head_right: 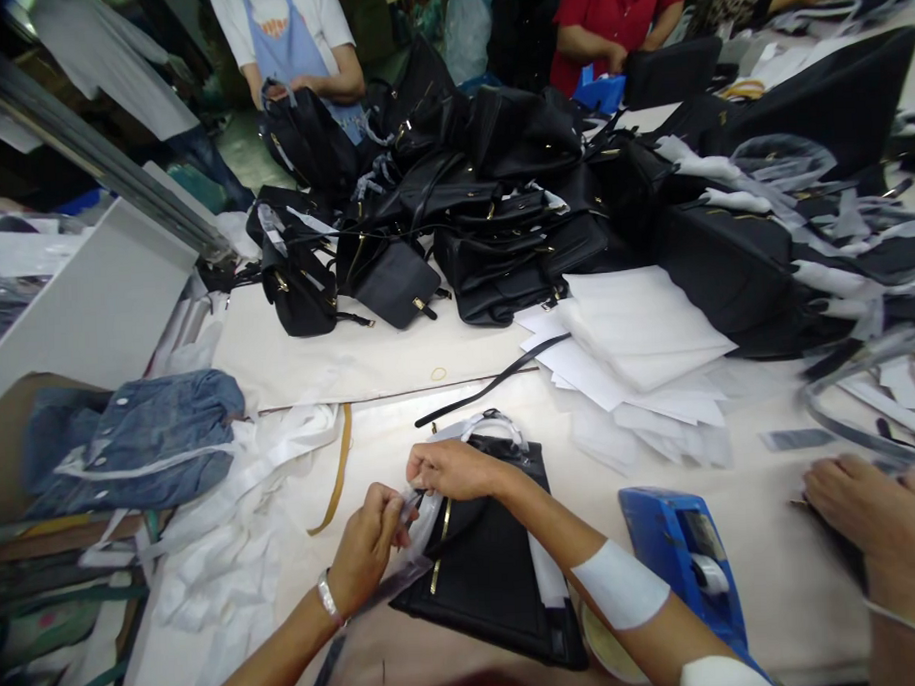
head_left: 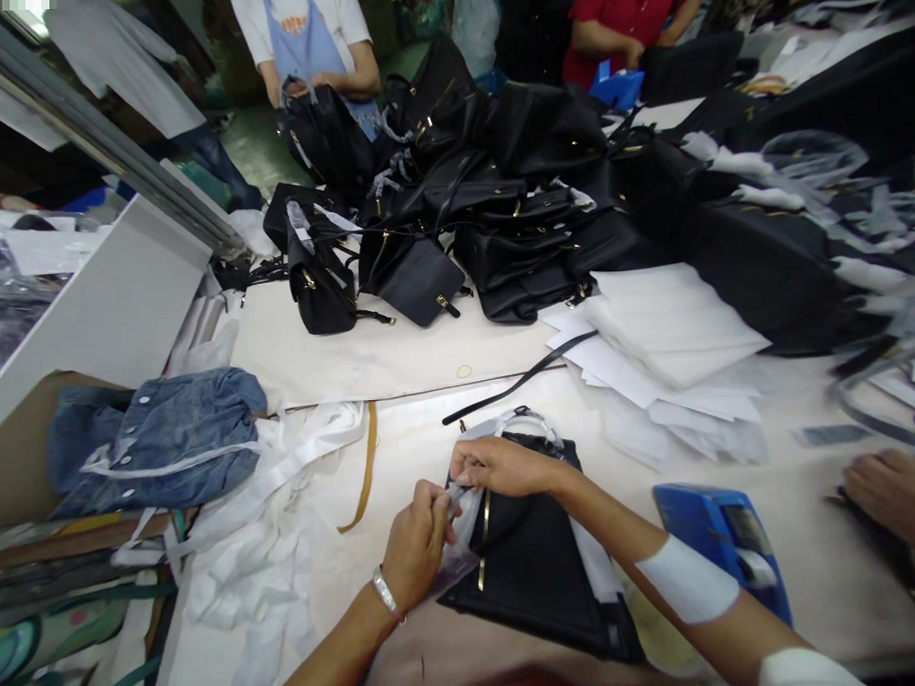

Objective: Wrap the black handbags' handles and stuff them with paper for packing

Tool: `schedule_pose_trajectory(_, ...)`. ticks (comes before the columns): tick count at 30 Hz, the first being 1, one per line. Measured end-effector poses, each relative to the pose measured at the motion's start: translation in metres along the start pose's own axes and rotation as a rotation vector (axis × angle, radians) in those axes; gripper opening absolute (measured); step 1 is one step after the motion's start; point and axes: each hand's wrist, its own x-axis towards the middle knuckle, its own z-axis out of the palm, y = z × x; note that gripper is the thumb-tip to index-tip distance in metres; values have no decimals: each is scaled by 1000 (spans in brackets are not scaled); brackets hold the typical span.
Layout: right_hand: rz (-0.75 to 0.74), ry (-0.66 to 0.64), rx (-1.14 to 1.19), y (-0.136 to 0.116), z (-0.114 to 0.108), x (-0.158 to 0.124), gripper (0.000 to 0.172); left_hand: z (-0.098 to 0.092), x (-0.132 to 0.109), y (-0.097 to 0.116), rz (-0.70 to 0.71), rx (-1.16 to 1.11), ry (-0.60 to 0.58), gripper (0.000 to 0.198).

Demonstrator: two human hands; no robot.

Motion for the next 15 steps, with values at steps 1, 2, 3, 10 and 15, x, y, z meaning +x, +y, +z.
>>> schedule_pose_trajectory(1, -6, 8, -35, 0, 3, 2, 11, 1, 3, 1, -5, -28, 3, 19)
schedule_pose_trajectory(2, -12, 16, -73, 2, 4, 2, 12, 2, 5, 2, -8, -47, 8, 19)
schedule_pose_trajectory(3, -19, 23, -113, 4, 4, 2, 13, 3, 8, 2, -12, -55, 13, 20)
schedule_pose_trajectory(10, 80, 135, -390, 30, -17, -17, 12, -1, 18, 0, -7, 20, 46, 22)
schedule_pose_trajectory(15, 8, 92, -388, 30, -10, -13, 10, 3, 31, 12, 50, 139, -33, 20)
